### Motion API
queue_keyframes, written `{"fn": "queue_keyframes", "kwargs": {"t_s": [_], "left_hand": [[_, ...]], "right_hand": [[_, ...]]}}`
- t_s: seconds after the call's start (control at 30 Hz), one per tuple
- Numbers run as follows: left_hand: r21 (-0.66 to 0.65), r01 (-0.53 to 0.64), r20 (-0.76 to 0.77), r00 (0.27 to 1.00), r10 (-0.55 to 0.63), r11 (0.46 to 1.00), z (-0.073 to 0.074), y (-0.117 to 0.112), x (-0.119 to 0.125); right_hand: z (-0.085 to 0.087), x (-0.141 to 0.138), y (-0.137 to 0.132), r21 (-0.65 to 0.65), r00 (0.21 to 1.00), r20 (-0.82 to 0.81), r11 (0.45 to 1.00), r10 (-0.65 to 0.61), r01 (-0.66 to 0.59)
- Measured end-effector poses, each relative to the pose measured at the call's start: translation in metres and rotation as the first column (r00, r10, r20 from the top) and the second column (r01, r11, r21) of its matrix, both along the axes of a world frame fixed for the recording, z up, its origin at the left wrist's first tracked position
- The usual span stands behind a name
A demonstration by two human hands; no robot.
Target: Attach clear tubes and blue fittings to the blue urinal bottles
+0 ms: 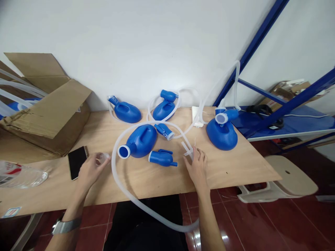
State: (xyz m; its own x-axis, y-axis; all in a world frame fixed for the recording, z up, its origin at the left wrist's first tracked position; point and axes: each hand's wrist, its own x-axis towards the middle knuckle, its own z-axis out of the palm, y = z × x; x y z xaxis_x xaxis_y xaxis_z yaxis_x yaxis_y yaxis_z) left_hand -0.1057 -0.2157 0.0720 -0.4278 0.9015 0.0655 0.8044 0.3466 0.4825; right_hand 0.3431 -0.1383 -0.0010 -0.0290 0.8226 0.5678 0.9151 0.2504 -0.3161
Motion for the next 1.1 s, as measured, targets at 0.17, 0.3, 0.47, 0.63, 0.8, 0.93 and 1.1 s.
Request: {"fn": "queue_keyframes", "kwargs": {"t_s": [0.17, 0.3, 0.47, 0.63, 0.8, 0.93, 1.1], "left_hand": [[0.42, -0.249, 0.493, 0.87, 0.011, 0.873, 0.024, -0.005, 0.004], [0.572, -0.265, 0.559, 0.819, -0.132, 0.776, 0.043, -0.022, 0.029], [0.596, -0.16, 0.591, 0.751, -0.295, 0.787, 0.04, -0.046, 0.085], [0.585, 0.011, 0.605, 0.66, -0.446, 0.811, 0.023, -0.028, 0.146], [0.578, 0.191, 0.606, 0.551, -0.574, 0.793, 0.022, -0.011, 0.169], [0.519, 0.344, 0.531, 0.587, -0.611, 0.782, 0.029, -0.012, 0.161], [0.557, 0.415, 0.44, 0.588, -0.679, 0.72, 0.033, -0.014, 0.154]], "right_hand": [[0.033, -0.033, -0.008, -0.026, 0.955, -0.071, 0.956, 0.289, -0.292], [0.043, -0.066, -0.01, -0.258, 0.899, 0.045, 0.874, 0.437, -0.412], [0.034, -0.069, -0.02, -0.145, 0.926, -0.004, 0.916, 0.378, -0.375], [0.032, -0.061, -0.044, 0.25, 0.905, -0.143, 0.899, 0.401, -0.359], [0.04, -0.065, -0.068, 0.306, 0.851, -0.222, 0.862, 0.476, -0.403], [0.045, -0.067, -0.079, 0.301, 0.872, -0.214, 0.879, 0.441, -0.37], [0.049, -0.074, -0.078, 0.3, 0.822, -0.197, 0.831, 0.535, -0.469]]}}
